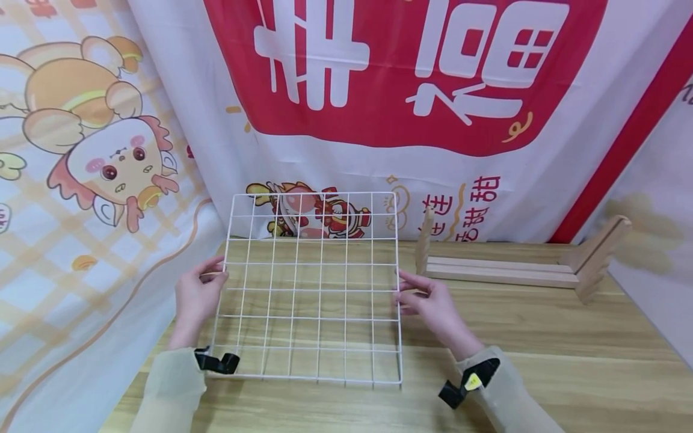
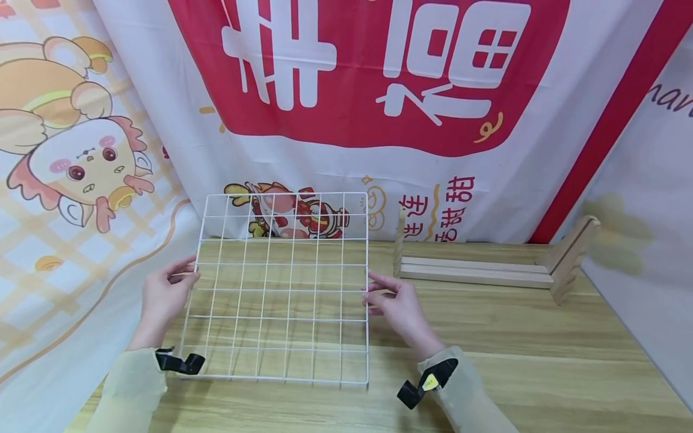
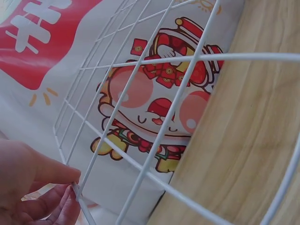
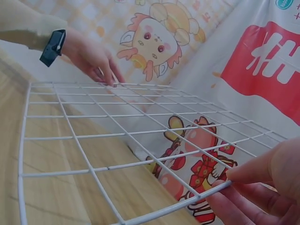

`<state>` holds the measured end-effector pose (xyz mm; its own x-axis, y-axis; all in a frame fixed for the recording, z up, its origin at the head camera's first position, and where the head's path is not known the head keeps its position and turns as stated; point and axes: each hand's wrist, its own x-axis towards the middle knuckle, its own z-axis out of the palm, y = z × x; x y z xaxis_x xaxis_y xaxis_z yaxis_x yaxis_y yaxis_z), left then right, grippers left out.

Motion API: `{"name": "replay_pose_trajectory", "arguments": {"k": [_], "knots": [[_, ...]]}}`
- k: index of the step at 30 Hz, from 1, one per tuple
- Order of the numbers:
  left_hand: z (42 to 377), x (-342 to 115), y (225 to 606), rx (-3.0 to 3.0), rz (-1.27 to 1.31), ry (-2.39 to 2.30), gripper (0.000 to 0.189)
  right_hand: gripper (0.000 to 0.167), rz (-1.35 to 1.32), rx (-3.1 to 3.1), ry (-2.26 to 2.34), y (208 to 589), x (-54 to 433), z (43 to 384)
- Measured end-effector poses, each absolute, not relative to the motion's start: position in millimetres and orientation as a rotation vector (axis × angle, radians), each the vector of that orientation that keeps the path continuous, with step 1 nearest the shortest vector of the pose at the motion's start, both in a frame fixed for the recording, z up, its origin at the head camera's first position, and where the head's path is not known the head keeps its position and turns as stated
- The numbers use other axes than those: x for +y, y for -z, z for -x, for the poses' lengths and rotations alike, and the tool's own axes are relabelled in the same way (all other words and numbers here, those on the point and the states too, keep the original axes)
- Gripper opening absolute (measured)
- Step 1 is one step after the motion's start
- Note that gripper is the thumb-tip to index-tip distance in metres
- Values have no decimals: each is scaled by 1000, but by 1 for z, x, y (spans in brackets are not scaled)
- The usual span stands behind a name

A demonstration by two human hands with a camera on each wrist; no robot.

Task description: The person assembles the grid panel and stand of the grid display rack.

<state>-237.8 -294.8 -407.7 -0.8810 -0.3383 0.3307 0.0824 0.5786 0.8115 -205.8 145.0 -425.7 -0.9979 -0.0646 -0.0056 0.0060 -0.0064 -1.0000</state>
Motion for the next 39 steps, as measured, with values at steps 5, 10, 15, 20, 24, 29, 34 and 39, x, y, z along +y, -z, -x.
{"name": "replay_pose_trajectory", "arguments": {"k": [5,10,15,20,24,29,34,39], "knots": [[237,-289,400,-2265,-202,1283,35,53,73,2208,2218,421,147,206],[237,-285,395,-2197,-168,1272,34,53,58,2210,2231,418,149,206],[237,-284,393,-2131,-146,1267,33,51,56,2206,2243,414,150,204],[238,-282,391,-2048,-123,1278,33,48,77,2217,2261,410,150,202],[238,-281,388,-2015,-127,1290,33,46,94,2233,2275,409,149,202],[236,-280,384,-1983,-149,1317,33,44,109,2261,2271,409,149,203],[236,-278,382,-1937,-146,1343,33,43,117,2274,2279,409,149,202],[237,-278,382,-1898,-160,1373,32,42,117,2278,2296,407,148,200]]}}
